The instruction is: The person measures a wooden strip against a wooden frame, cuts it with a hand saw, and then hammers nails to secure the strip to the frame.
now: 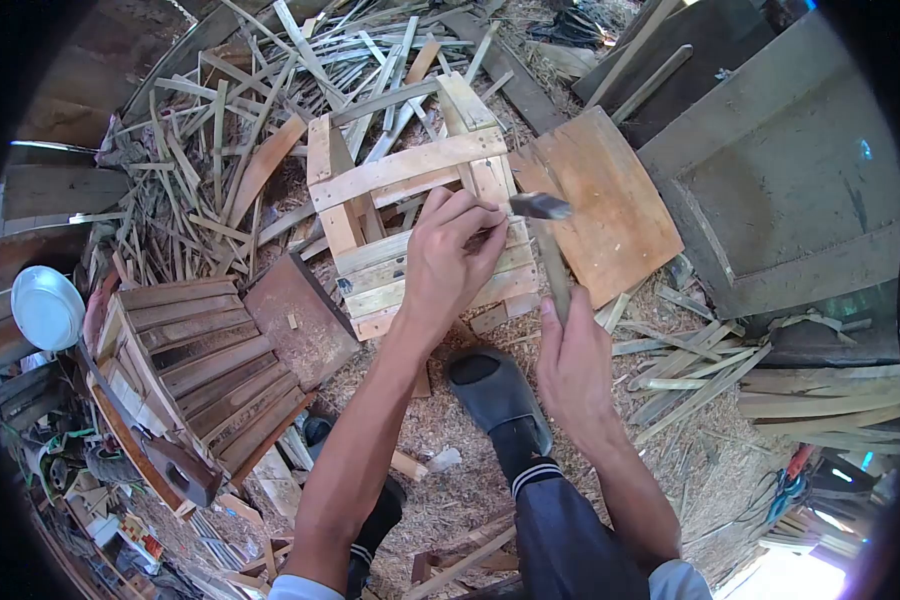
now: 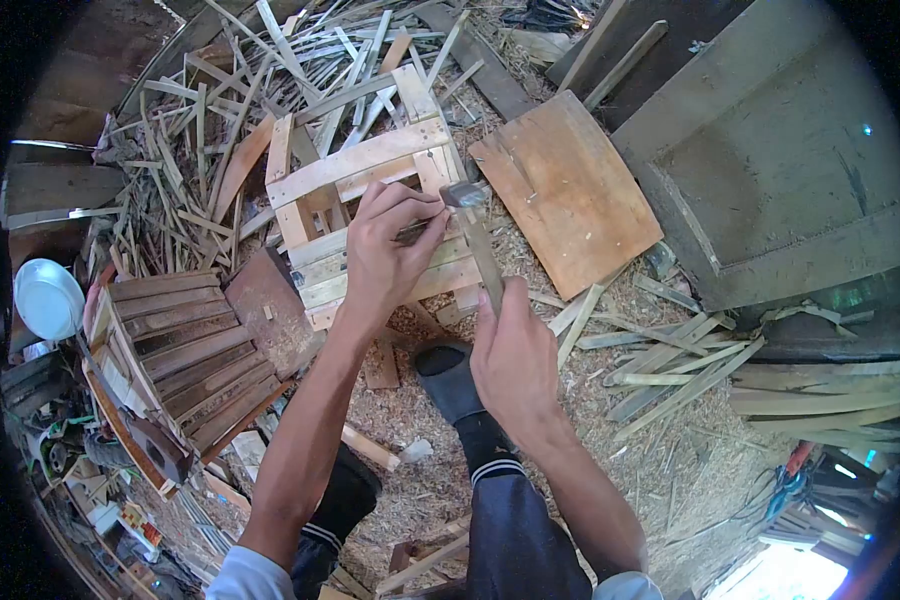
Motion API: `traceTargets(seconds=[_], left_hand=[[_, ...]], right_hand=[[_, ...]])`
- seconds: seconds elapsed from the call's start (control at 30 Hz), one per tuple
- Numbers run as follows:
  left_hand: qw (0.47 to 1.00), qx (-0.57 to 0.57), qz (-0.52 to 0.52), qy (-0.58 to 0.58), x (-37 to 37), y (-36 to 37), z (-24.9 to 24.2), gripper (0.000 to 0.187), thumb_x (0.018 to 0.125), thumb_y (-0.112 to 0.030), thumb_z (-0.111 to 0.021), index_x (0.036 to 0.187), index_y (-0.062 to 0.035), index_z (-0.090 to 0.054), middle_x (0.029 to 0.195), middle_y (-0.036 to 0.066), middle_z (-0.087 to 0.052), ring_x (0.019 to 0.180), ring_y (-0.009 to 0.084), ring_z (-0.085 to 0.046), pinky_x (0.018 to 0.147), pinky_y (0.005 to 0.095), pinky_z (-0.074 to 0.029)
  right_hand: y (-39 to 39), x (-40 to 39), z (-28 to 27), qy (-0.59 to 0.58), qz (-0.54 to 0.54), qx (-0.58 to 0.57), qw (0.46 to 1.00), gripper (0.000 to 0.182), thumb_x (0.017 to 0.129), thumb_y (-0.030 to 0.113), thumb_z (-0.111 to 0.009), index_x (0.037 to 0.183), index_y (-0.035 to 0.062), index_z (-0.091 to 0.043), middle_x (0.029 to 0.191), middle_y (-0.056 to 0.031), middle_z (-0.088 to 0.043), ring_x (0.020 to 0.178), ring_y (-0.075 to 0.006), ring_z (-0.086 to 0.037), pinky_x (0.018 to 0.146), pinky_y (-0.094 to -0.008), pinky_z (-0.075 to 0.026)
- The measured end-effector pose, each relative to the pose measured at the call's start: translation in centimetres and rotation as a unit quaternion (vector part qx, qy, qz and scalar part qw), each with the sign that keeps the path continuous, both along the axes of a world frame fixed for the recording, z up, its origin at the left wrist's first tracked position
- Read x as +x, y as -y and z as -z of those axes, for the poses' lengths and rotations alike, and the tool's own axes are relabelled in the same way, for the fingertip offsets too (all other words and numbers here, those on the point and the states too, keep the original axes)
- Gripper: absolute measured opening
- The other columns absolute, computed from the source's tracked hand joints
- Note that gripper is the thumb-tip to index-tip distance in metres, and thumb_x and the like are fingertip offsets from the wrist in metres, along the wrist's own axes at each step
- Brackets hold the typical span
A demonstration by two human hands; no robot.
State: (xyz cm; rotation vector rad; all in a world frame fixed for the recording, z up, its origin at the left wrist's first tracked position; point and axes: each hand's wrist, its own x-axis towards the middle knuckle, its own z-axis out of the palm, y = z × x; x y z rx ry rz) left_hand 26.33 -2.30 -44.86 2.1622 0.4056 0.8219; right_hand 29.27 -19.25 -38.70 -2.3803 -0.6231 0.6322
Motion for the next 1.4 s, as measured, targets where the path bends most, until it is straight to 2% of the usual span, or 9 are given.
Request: traceTargets(seconds=[0.57,0.67,0.77,0.83,0.93,1.03,1.13,1.23,1.4], left_hand=[[1.0,0.01,0.001,-0.012,0.0,0.1,-0.2,0.01,0.071,-0.002,-0.076,0.078,0.0004,-0.069,0.082,0.008,-0.066,0.078,0.0264,-0.057,0.071,0.0355,-0.048],[1.0,0.009,0.001,0.007,0.1,0.0,0.0,0.011,0.071,-0.002,-0.076,0.079,0.0,-0.069,0.082,0.009,-0.066,0.078,0.0265,-0.058,0.071,0.0353,-0.048],[1.0,0.006,0.0,-0.004,0.0,0.0,0.0,0.011,0.072,-0.002,-0.076,0.079,-0.0005,-0.069,0.084,0.009,-0.067,0.079,0.0263,-0.059,0.072,0.0348,-0.048],[1.0,0.005,0.002,-0.003,0.0,0.1,0.1,0.011,0.072,-0.002,-0.076,0.08,-0.0007,-0.069,0.084,0.009,-0.067,0.08,0.0262,-0.059,0.073,0.0347,-0.049],[1.0,0.01,0.001,-0.007,0.1,0.1,-0.1,0.011,0.072,-0.002,-0.076,0.08,-0.0008,-0.07,0.085,0.009,-0.068,0.08,0.026,-0.06,0.073,0.0346,-0.049],[1.0,0.014,0.001,-0.013,0.0,0.0,0.0,0.011,0.072,-0.002,-0.076,0.08,-0.0008,-0.07,0.086,0.009,-0.068,0.08,0.0259,-0.06,0.073,0.035,-0.049],[1.0,0.012,0.0,-0.013,0.0,0.1,-0.1,0.011,0.072,-0.001,-0.076,0.08,-0.0008,-0.07,0.086,0.009,-0.068,0.08,0.0259,-0.06,0.073,0.0352,-0.049],[1.0,0.012,0.003,-0.017,0.0,0.1,-0.2,0.011,0.072,-0.001,-0.076,0.08,-0.0006,-0.069,0.086,0.009,-0.068,0.08,0.0259,-0.06,0.073,0.0352,-0.049],[1.0,0.012,0.001,-0.017,-0.1,0.1,-0.2,0.011,0.072,-0.002,-0.076,0.08,-0.0003,-0.069,0.085,0.009,-0.068,0.079,0.0255,-0.06,0.073,0.0346,-0.049]], right_hand=[[0.1,-0.4,0.4,0.006,-0.016,-0.003,1.0,0.021,0.1,0.018,-0.05,0.105,-0.0013,-0.044,0.069,-0.0296,-0.059,0.069,-0.0515,-0.06,0.058,-0.0577,-0.043],[0.0,-0.8,0.4,-0.004,0.019,0.041,0.999,0.022,0.1,0.019,-0.049,0.105,-0.0014,-0.044,0.069,-0.0299,-0.059,0.07,-0.0516,-0.06,0.058,-0.0577,-0.044],[0.1,-0.7,0.3,-0.01,0.0,-0.003,1.0,0.022,0.1,0.019,-0.049,0.106,-0.0017,-0.044,0.069,-0.0299,-0.059,0.07,-0.0519,-0.06,0.058,-0.0578,-0.044],[0.1,-0.9,0.2,0.017,0.04,0.063,0.997,0.021,0.1,0.019,-0.049,0.105,-0.0016,-0.044,0.068,-0.0298,-0.059,0.069,-0.0521,-0.06,0.058,-0.058,-0.044],[0.4,-0.3,1.2,-0.005,0.002,-0.021,1.0,0.022,0.1,0.019,-0.049,0.107,-0.0015,-0.044,0.07,-0.0302,-0.06,0.069,-0.0521,-0.06,0.058,-0.0581,-0.044],[0.7,-0.8,0.8,0.005,0.025,0.04,0.999,0.023,0.1,0.019,-0.049,0.108,-0.0014,-0.044,0.071,-0.0301,-0.06,0.069,-0.0517,-0.06,0.058,-0.0584,-0.045],[0.3,-0.3,0.7,-0.004,-0.005,-0.029,1.0,0.022,0.1,0.019,-0.048,0.107,-0.0013,-0.044,0.071,-0.0297,-0.06,0.069,-0.0514,-0.06,0.058,-0.0584,-0.045],[0.5,-0.7,0.9,0.003,0.019,0.04,0.999,0.022,0.1,0.019,-0.048,0.106,-0.0009,-0.044,0.069,-0.0293,-0.06,0.068,-0.0511,-0.06,0.057,-0.058,-0.044],[0.2,-0.5,0.3,-0.003,0.006,0.003,1.0,0.021,0.1,0.019,-0.048,0.106,-0.0009,-0.044,0.069,-0.0297,-0.059,0.068,-0.0512,-0.06,0.057,-0.0581,-0.044]])
